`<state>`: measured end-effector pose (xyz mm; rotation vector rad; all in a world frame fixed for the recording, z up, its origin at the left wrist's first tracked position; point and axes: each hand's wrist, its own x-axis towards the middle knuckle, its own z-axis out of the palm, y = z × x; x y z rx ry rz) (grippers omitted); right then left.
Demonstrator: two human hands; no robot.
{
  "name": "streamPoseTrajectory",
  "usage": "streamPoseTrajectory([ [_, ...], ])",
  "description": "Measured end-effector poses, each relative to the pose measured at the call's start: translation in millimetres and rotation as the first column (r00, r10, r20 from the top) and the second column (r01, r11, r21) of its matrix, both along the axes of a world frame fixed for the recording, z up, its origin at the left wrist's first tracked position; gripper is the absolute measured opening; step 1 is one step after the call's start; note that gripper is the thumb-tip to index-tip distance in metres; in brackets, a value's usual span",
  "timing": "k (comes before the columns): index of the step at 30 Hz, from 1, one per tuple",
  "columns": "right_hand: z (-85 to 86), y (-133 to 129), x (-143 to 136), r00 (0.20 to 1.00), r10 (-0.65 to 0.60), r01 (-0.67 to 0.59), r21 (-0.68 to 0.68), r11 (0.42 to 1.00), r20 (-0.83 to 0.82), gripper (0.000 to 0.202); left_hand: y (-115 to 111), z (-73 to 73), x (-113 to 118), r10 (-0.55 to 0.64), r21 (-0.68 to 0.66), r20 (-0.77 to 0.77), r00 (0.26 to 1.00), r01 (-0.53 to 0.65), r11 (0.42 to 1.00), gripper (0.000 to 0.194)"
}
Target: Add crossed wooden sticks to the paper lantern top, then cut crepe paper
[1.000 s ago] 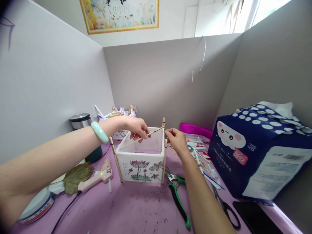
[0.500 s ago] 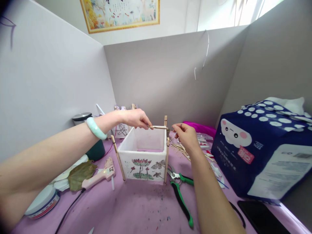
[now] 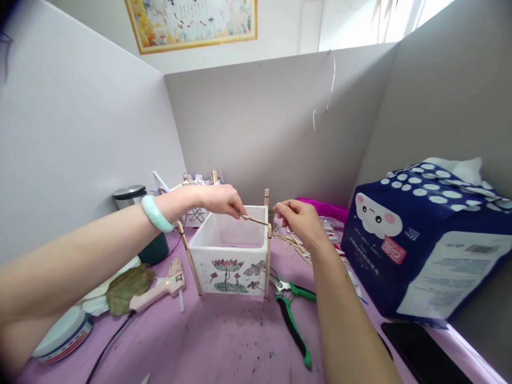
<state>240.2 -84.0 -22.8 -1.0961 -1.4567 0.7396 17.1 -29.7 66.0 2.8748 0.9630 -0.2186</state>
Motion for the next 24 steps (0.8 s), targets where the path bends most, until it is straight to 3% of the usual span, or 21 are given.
streamPoseTrajectory([
  [4,18.0,-25.2,-0.3,0.965,0.233,-0.225,-0.078,0.971,0.124,0.028,-9.6,2.1,5.3,0.015,0.023,-0.052,0.999,-0.013,1.000,0.032],
  [10,27.2,-42.0,-7.6,0.895,0.358,-0.315,-0.193,0.929,0.264,0.024,-17.1,2.1,3.9,0.007,-0.004,-0.103,0.995,-0.007,1.000,0.032],
  [24,24.1,-37.7,-13.2,0.881,0.350,-0.281,-0.243,0.928,0.317,0.029,-22.8,0.9,4.6,0.005,-0.002,-0.138,0.990,-0.005,1.000,0.031],
])
